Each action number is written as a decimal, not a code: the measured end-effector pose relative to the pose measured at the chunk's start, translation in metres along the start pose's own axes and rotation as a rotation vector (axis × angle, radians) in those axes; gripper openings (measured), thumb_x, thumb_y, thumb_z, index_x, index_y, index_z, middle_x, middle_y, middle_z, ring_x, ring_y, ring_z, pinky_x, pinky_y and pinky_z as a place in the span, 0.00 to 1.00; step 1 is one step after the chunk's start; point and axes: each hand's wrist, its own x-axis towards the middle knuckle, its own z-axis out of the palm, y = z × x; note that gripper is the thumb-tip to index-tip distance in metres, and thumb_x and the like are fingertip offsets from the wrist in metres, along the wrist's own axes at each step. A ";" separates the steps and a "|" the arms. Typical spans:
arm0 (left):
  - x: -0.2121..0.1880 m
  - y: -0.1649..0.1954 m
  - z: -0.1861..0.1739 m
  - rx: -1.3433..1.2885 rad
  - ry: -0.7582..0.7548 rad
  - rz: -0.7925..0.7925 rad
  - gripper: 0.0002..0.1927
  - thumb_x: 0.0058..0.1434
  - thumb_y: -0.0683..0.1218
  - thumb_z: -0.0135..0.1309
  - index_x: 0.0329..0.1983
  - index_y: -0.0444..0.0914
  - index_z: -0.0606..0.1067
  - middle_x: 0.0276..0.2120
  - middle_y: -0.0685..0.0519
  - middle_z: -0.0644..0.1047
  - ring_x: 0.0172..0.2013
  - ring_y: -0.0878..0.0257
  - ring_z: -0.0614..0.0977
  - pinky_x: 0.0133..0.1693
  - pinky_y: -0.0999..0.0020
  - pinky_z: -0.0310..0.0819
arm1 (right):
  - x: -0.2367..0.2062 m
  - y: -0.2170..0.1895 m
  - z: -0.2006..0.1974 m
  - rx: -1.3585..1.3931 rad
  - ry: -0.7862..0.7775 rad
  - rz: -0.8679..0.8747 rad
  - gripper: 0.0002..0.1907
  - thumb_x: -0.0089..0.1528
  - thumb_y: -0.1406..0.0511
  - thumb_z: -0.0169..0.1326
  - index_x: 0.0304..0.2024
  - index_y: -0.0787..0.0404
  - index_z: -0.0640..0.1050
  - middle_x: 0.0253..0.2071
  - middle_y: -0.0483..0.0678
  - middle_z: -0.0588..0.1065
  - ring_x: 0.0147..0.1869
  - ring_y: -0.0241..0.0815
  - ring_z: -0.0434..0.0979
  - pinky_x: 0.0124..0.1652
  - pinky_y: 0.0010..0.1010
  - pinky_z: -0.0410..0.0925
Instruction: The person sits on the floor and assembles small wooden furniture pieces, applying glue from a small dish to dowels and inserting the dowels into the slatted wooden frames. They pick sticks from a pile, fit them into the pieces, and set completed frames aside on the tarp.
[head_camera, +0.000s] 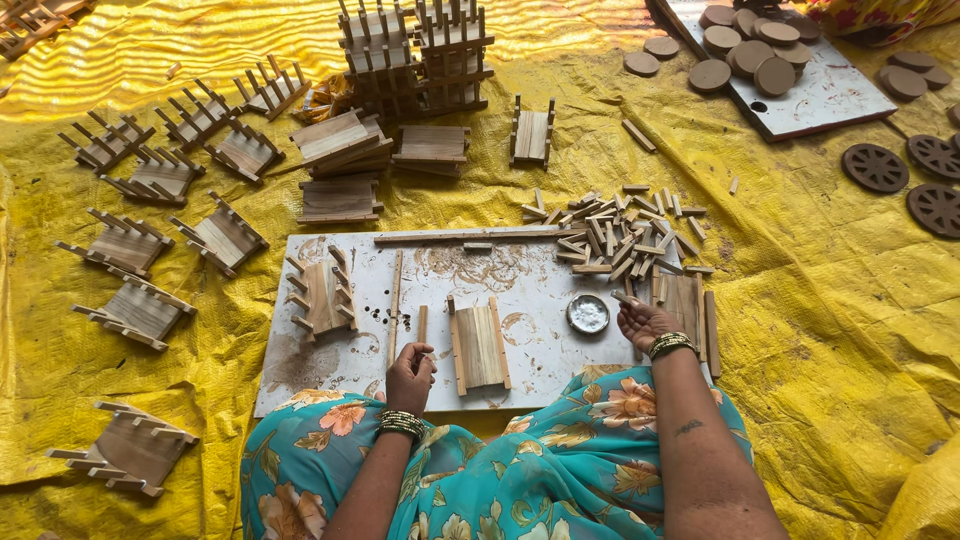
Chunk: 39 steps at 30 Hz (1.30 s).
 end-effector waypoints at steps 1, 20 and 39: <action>0.000 0.001 0.000 -0.001 0.001 0.008 0.08 0.64 0.38 0.49 0.44 0.37 0.77 0.27 0.56 0.80 0.25 0.72 0.79 0.29 0.74 0.78 | -0.002 -0.001 -0.002 0.036 -0.030 0.022 0.12 0.64 0.71 0.54 0.50 0.71 0.75 0.44 0.56 0.78 0.47 0.47 0.80 0.49 0.38 0.77; 0.000 0.002 0.002 0.065 -0.022 0.021 0.08 0.64 0.40 0.50 0.44 0.37 0.77 0.25 0.56 0.79 0.24 0.71 0.78 0.29 0.73 0.76 | -0.009 0.020 0.010 -1.123 0.172 -0.734 0.08 0.58 0.63 0.68 0.36 0.60 0.86 0.31 0.47 0.82 0.31 0.38 0.81 0.35 0.30 0.73; -0.001 -0.004 0.005 0.093 -0.035 0.024 0.08 0.64 0.40 0.50 0.45 0.38 0.77 0.25 0.56 0.79 0.24 0.71 0.78 0.30 0.72 0.75 | 0.004 0.029 0.018 -1.675 0.383 -0.809 0.16 0.55 0.51 0.69 0.32 0.54 0.87 0.31 0.48 0.83 0.37 0.45 0.83 0.44 0.38 0.75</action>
